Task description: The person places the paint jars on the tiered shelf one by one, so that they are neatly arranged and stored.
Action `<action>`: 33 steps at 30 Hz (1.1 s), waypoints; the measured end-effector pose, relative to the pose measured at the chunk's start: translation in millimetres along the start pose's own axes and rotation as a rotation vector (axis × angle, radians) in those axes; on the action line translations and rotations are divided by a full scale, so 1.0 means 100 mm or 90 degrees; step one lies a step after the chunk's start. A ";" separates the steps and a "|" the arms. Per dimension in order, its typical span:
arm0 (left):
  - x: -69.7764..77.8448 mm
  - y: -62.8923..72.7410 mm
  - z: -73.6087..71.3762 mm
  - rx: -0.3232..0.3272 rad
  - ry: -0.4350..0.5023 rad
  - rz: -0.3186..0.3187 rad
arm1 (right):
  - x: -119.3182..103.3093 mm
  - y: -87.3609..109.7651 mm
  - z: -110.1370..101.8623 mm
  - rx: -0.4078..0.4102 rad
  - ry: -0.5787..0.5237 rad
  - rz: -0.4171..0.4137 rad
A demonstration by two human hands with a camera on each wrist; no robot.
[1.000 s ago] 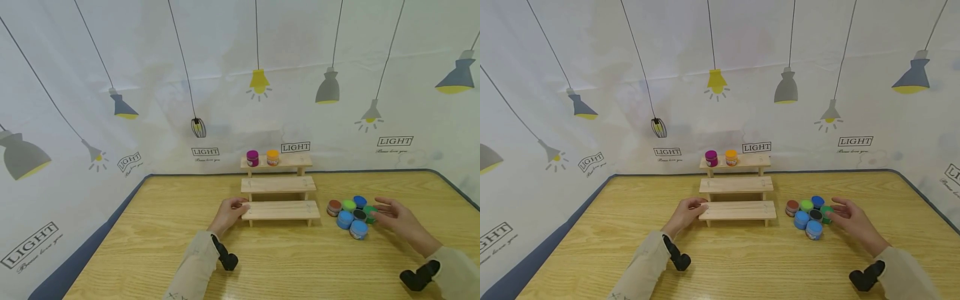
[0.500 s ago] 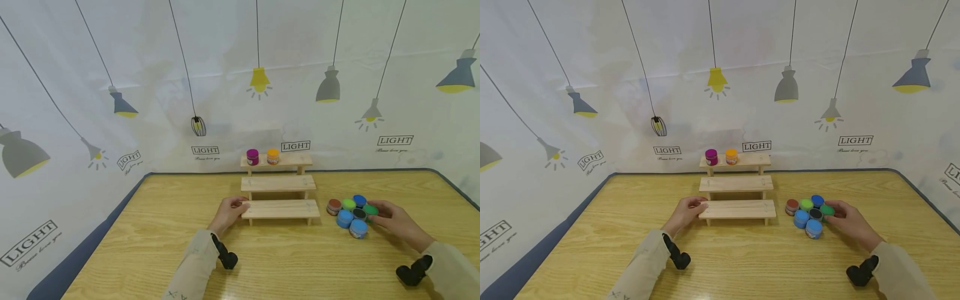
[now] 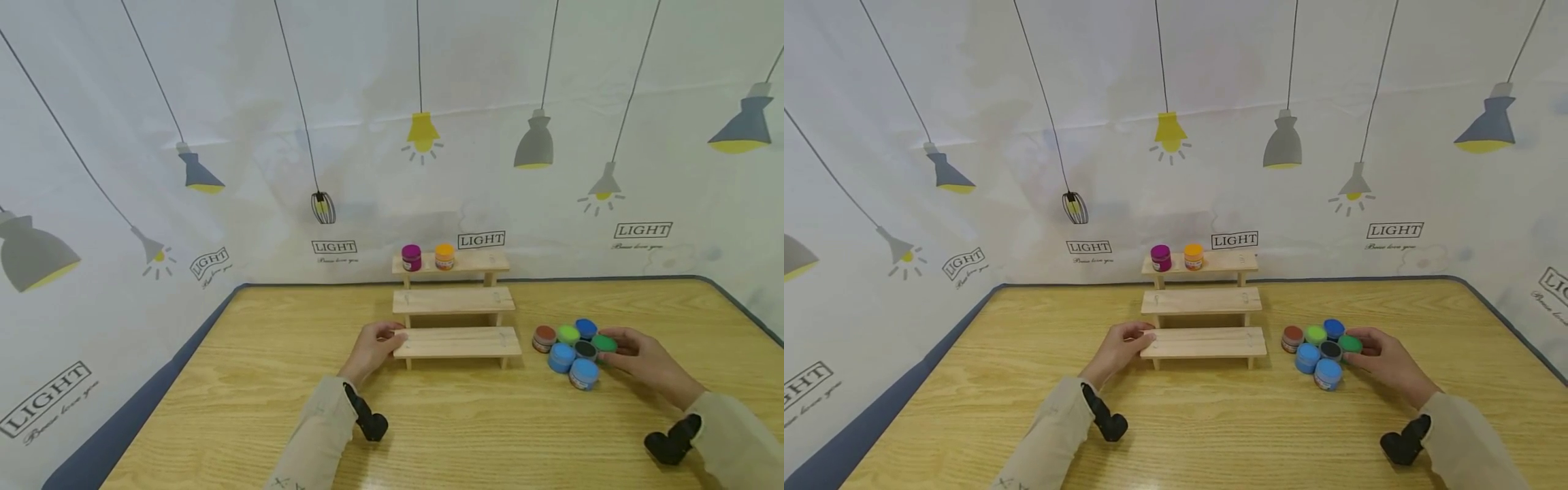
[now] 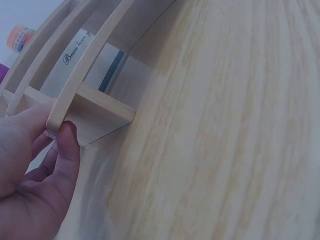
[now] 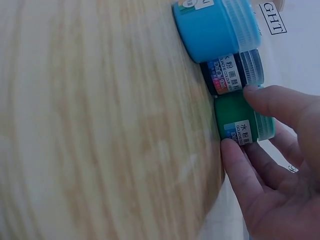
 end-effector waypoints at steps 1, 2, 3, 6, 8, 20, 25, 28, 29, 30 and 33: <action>0.03 0.02 0.00 -0.001 -0.001 0.003 | 0.00 -0.01 0.00 0.000 0.002 0.002; 0.06 0.05 -0.01 0.000 0.000 0.005 | 0.01 -0.01 0.01 0.000 0.003 0.002; 0.08 0.06 -0.01 0.000 0.000 0.007 | 0.01 -0.01 0.01 0.001 0.006 0.002; 0.03 0.04 0.00 0.002 -0.003 0.009 | 0.01 0.00 0.01 0.004 0.013 -0.002; -0.05 -0.01 0.00 0.005 -0.006 0.003 | 0.02 0.00 0.01 0.005 0.015 -0.005; -0.17 -0.10 0.02 0.004 0.004 0.000 | 0.00 0.03 -0.02 -0.006 0.026 -0.018; -0.19 -0.12 0.02 0.001 0.012 -0.004 | -0.03 0.05 -0.05 -0.011 0.051 -0.008; -0.20 -0.12 0.02 0.004 0.011 -0.004 | -0.03 0.06 -0.09 -0.005 0.061 -0.013; -0.20 -0.12 0.02 0.004 0.012 -0.004 | -0.03 0.06 -0.10 0.001 0.064 -0.019; -0.21 -0.12 0.02 0.005 0.013 -0.003 | -0.03 0.07 -0.12 0.005 0.065 -0.026; -0.20 -0.12 0.02 0.003 0.022 -0.001 | -0.07 0.08 -0.20 0.009 0.047 -0.032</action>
Point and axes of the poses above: each hand's wrist, its own y-axis away from the middle knuckle, its own z-axis out of the palm, x = y × z, the point moved 2 cm from there along -y, towards the middle knuckle, and after that the axes turned 7 degrees about x, right-handed, at the moved point
